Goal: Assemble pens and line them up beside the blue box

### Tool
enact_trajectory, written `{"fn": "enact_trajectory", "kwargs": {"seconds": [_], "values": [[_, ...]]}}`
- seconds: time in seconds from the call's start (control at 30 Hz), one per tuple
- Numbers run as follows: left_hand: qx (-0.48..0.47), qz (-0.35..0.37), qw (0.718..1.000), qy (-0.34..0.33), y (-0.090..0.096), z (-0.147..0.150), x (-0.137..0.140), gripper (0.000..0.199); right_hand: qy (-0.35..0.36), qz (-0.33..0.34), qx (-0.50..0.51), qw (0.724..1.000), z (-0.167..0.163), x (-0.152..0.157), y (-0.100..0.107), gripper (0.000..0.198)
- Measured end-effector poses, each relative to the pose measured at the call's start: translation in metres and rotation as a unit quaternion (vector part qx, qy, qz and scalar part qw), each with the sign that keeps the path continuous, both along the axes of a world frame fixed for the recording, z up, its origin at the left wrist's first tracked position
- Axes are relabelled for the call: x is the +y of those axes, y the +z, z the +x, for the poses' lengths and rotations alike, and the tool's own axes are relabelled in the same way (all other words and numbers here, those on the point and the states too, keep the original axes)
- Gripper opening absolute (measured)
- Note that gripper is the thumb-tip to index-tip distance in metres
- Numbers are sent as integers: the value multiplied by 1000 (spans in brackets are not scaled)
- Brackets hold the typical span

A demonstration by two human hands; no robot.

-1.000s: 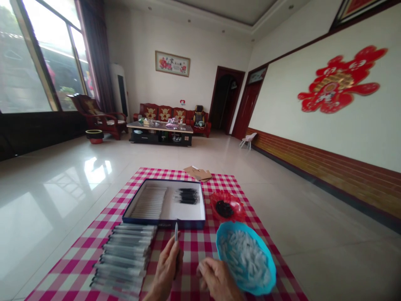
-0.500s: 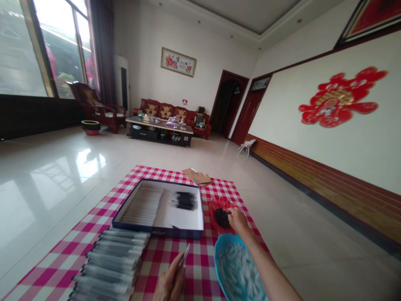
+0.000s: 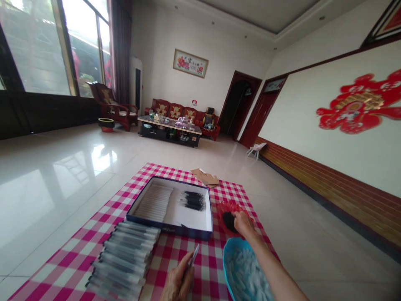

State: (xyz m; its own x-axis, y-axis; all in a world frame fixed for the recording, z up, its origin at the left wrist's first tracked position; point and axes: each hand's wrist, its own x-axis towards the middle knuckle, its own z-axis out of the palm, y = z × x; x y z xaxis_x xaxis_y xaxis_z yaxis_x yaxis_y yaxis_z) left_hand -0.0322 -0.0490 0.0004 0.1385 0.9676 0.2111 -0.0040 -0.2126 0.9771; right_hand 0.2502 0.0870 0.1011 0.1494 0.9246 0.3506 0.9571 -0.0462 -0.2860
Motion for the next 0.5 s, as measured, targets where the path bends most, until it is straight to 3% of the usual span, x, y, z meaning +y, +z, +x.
{"fn": "enact_trajectory", "kwargs": {"seconds": [0.13,0.27,0.33,0.4,0.43,0.5], "values": [[0,0,1000,-26,6,-4,1,55,39,16,114,993,-26,-31,19,16],[24,-5,999,-41,18,-8,-2,54,88,5,270,959,-81,-85,15,30],[48,2,998,-33,24,-11,-6,51,92,-15,542,835,-109,-112,4,31],[67,20,997,-24,32,-15,-12,48,74,-21,694,716,-131,-134,-7,33],[76,32,996,-26,36,-18,-15,46,65,-20,741,668,-140,-143,-13,33],[96,55,993,-41,44,-25,-21,44,47,-18,793,607,-151,-154,-20,33]]}}
